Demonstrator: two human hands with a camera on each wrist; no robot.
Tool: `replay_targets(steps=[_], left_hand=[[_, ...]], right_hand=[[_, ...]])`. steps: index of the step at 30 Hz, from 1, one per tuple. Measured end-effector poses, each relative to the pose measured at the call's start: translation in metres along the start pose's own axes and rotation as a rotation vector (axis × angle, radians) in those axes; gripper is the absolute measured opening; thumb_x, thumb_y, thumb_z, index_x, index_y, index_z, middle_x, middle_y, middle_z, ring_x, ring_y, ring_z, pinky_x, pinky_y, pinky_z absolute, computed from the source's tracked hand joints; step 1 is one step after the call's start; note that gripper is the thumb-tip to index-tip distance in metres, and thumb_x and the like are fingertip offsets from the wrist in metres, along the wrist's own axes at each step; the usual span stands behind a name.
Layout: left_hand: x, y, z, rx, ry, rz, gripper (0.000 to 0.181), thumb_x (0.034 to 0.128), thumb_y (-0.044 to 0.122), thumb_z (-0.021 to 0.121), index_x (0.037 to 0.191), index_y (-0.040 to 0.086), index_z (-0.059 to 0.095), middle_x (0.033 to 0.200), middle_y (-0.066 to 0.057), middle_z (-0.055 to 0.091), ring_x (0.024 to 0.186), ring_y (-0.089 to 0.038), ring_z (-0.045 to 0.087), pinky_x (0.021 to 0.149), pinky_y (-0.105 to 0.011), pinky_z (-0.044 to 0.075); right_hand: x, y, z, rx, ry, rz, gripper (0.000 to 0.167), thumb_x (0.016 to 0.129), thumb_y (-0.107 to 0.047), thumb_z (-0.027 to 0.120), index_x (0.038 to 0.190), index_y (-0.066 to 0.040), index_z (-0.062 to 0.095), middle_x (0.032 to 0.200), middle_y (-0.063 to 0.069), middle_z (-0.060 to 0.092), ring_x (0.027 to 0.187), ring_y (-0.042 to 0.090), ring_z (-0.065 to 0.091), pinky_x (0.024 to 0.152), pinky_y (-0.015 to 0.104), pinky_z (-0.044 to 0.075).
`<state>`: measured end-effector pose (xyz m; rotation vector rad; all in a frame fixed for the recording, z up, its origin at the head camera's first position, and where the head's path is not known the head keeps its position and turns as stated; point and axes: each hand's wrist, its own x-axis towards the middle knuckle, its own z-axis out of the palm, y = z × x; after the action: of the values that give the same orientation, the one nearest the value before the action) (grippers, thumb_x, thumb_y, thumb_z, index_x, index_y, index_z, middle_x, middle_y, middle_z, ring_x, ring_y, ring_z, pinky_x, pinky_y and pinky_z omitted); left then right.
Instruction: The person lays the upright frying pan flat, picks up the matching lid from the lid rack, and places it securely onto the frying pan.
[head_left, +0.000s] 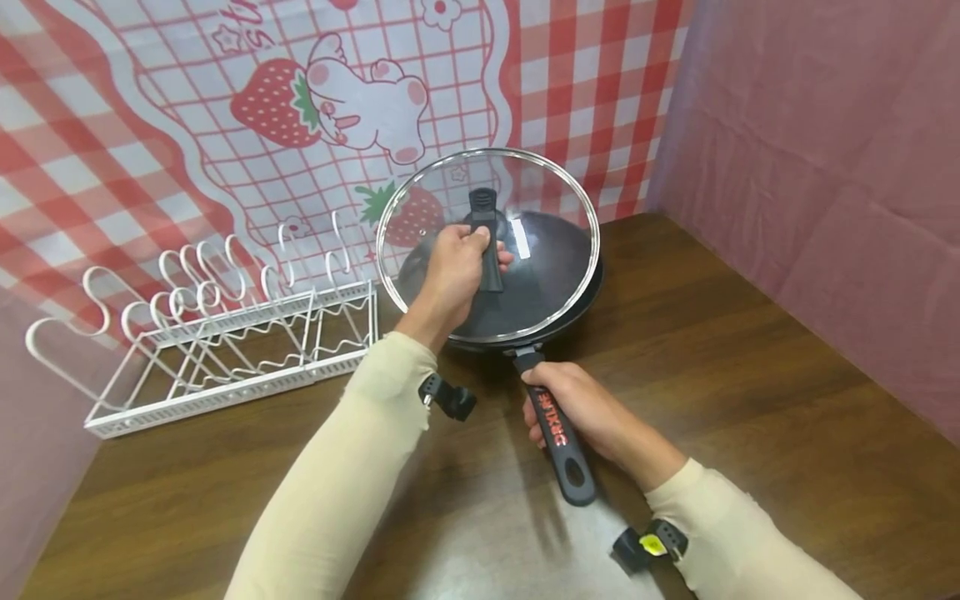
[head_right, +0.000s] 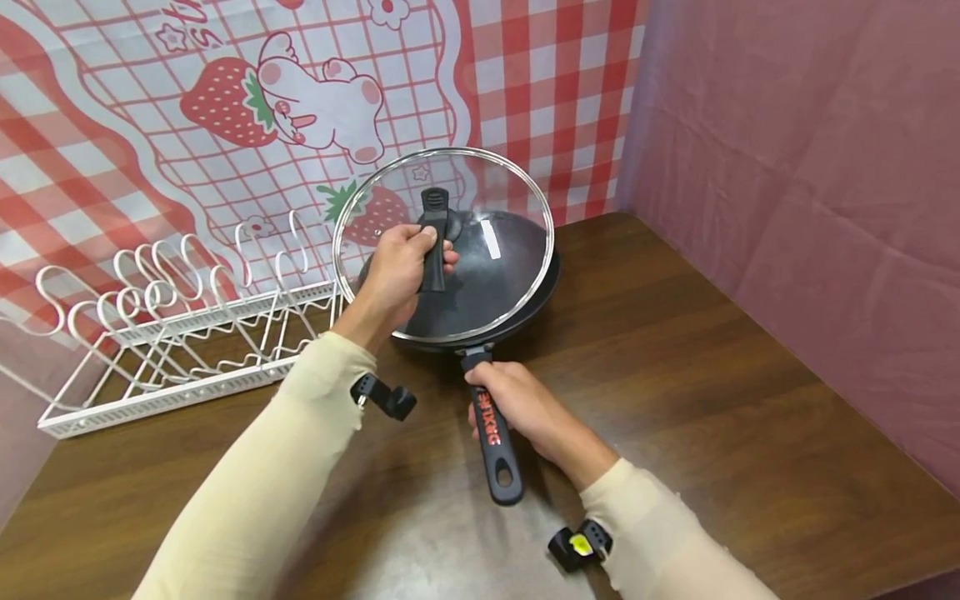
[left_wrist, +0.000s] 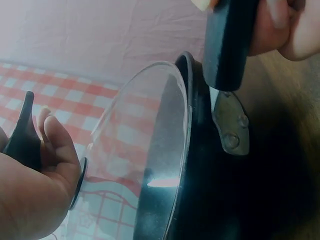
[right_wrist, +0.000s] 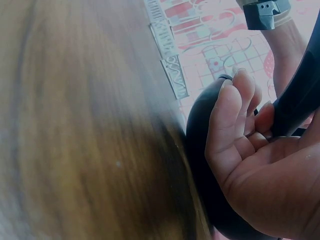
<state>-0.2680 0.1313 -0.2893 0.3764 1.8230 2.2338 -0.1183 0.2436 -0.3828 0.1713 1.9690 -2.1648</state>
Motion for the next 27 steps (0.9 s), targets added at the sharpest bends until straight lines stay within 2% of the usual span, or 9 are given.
replay_targets(steps=[4,11,14,19,23,27], left_hand=[[0.001,-0.003,0.000,-0.013,0.012,-0.004,0.031,0.1075,0.010,0.041,0.122,-0.016,0.049,0.104,-0.029,0.060,0.067,-0.016,0.065,0.084,-0.046,0.057],[0.003,-0.009,0.002,-0.048,0.020,-0.029,0.029,0.1070,0.009,0.042,0.118,-0.015,0.051,0.091,-0.019,0.061,0.067,-0.016,0.065,0.079,-0.041,0.059],[0.004,-0.011,0.003,-0.047,0.021,-0.031,0.029,0.1066,0.009,0.042,0.118,-0.016,0.051,0.089,-0.018,0.061,0.067,-0.016,0.065,0.081,-0.043,0.058],[0.004,-0.014,0.003,-0.038,0.019,-0.047,0.031,0.1067,0.009,0.042,0.121,-0.017,0.049,0.103,-0.029,0.061,0.067,-0.016,0.064,0.089,-0.049,0.055],[0.005,-0.015,0.003,-0.039,0.019,-0.072,0.032,0.1070,0.011,0.042,0.122,-0.017,0.049,0.116,-0.035,0.059,0.067,-0.017,0.064,0.085,-0.047,0.057],[0.006,-0.016,0.003,-0.046,0.022,-0.093,0.031,0.1073,0.012,0.042,0.121,-0.015,0.050,0.115,-0.034,0.060,0.067,-0.017,0.063,0.079,-0.041,0.059]], right_hand=[[0.000,0.001,0.000,-0.002,0.002,0.002,0.037,0.094,-0.025,0.049,0.090,0.011,0.055,0.067,0.012,0.062,0.053,0.021,0.062,0.052,0.035,0.055],[-0.001,0.002,0.002,-0.007,0.002,0.000,0.036,0.094,-0.025,0.050,0.090,0.010,0.054,0.067,0.012,0.062,0.053,0.022,0.063,0.052,0.036,0.056],[-0.001,0.002,0.002,-0.008,0.003,-0.004,0.035,0.094,-0.025,0.050,0.090,0.009,0.054,0.067,0.012,0.062,0.053,0.022,0.063,0.053,0.036,0.056],[-0.001,0.001,0.002,-0.008,0.008,-0.004,0.032,0.094,-0.025,0.050,0.088,0.006,0.054,0.067,0.012,0.062,0.053,0.022,0.063,0.053,0.037,0.056],[-0.001,0.002,0.002,0.000,0.007,0.006,0.032,0.094,-0.025,0.051,0.089,0.006,0.053,0.068,0.012,0.062,0.053,0.022,0.063,0.053,0.037,0.056],[-0.002,0.001,0.002,-0.001,0.001,0.007,0.031,0.094,-0.025,0.050,0.088,0.005,0.053,0.068,0.012,0.062,0.053,0.022,0.063,0.053,0.037,0.056]])
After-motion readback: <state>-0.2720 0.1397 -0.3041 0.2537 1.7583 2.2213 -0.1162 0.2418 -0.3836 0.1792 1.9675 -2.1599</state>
